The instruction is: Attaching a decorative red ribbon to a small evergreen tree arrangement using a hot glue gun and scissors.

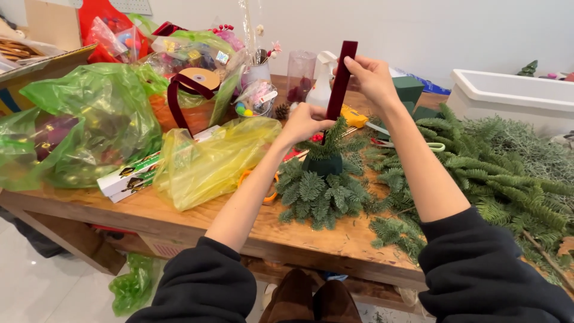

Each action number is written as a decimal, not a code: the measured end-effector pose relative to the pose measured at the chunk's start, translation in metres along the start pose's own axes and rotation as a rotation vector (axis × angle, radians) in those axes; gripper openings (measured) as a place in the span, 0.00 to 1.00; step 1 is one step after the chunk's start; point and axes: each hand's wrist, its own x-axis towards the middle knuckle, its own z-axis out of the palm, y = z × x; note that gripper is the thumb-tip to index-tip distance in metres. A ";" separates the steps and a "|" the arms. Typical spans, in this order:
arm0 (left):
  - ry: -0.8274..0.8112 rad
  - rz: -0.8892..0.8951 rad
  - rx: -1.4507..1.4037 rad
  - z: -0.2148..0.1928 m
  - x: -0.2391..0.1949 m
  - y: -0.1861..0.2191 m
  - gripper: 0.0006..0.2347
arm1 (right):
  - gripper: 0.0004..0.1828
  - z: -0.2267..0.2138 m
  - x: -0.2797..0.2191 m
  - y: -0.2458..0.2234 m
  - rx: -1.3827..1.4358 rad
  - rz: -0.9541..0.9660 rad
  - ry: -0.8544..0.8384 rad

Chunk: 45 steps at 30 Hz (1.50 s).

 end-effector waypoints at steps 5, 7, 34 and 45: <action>0.005 0.052 -0.012 0.002 0.020 -0.030 0.09 | 0.11 -0.029 0.036 0.065 -0.017 0.088 0.079; -0.012 0.049 -0.017 0.000 0.018 -0.023 0.08 | 0.12 -0.028 0.035 0.074 -0.039 0.131 0.066; 0.283 1.042 0.632 0.248 -0.107 0.078 0.16 | 0.05 -0.196 -0.110 0.085 -0.272 0.278 0.620; -0.250 1.312 0.490 0.370 -0.174 0.065 0.24 | 0.11 -0.246 -0.126 0.137 -0.617 0.055 0.706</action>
